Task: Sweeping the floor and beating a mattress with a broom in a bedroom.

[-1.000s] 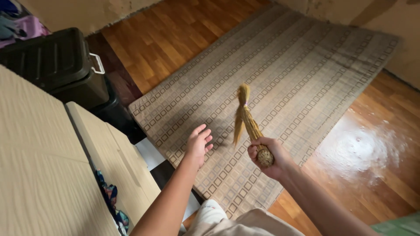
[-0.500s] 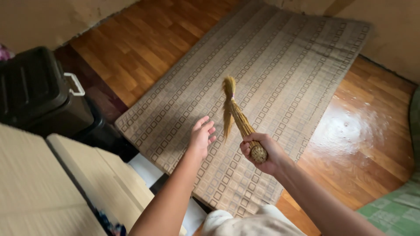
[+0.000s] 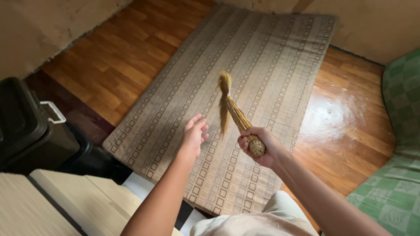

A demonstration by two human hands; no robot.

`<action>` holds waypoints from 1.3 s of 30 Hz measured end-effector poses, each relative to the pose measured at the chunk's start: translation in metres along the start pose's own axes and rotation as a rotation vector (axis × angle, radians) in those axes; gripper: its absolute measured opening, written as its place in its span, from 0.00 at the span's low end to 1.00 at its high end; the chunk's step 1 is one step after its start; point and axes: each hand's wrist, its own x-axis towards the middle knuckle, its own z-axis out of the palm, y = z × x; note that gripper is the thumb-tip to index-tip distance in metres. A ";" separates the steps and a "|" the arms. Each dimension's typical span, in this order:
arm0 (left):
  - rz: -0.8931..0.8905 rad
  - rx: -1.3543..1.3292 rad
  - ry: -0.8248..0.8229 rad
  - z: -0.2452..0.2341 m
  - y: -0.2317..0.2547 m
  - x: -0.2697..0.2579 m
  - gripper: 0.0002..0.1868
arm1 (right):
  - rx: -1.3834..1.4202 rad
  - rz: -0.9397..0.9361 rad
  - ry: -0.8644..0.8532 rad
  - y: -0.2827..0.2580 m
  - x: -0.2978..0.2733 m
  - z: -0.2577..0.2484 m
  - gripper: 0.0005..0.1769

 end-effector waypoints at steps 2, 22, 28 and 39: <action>-0.009 0.001 0.016 0.008 0.002 0.000 0.27 | -0.021 -0.028 0.013 -0.006 -0.007 0.003 0.10; 0.057 -0.001 0.006 0.029 0.000 -0.017 0.25 | -0.018 -0.084 0.042 -0.030 -0.009 -0.052 0.05; 0.070 -0.023 0.068 0.014 -0.009 -0.027 0.25 | -0.025 -0.020 0.022 -0.031 0.005 -0.060 0.05; 0.061 -0.008 0.140 0.021 -0.006 -0.011 0.25 | -0.057 0.056 -0.082 -0.060 0.017 -0.042 0.09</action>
